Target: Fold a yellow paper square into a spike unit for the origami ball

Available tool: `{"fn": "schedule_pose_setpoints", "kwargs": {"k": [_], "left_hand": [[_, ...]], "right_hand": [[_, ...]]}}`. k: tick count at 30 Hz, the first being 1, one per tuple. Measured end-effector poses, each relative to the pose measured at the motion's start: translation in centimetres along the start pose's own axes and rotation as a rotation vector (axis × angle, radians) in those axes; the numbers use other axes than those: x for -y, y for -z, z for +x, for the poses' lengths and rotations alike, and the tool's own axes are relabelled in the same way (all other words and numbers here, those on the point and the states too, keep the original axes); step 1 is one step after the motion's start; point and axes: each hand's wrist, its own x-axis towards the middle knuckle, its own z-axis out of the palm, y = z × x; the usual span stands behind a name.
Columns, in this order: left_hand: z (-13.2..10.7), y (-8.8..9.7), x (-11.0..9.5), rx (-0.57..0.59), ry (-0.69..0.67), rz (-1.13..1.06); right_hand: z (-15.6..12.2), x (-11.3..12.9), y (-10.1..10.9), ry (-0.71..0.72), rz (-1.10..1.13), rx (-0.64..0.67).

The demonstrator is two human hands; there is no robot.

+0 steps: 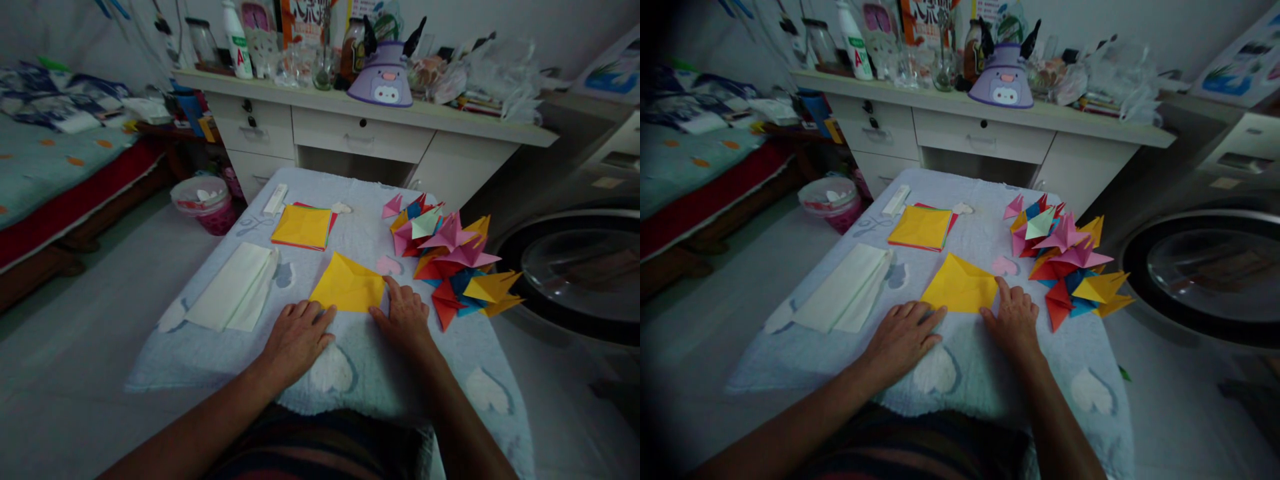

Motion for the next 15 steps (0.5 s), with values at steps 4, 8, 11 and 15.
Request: {"fn": "schedule_pose_setpoints", "kwargs": {"k": [4, 8, 11, 15], "left_hand": [[-0.1, 0.0, 0.0, 0.002, 0.001, -0.003], [-0.2, -0.2, 0.1, -0.001, -0.002, -0.005], [-0.1, -0.1, 0.2, -0.007, -0.009, -0.017], [0.3, 0.4, 0.2, -0.007, -0.016, -0.048]], "right_hand": [[0.0, -0.5, -0.2, 0.008, 0.033, -0.005], [0.0, -1.3, -0.6, 0.035, 0.171, -0.066], [-0.1, -1.7, -0.7, 0.061, 0.34, -0.176], [-0.3, -1.5, -0.7, 0.15, 0.385, -0.226]]}}
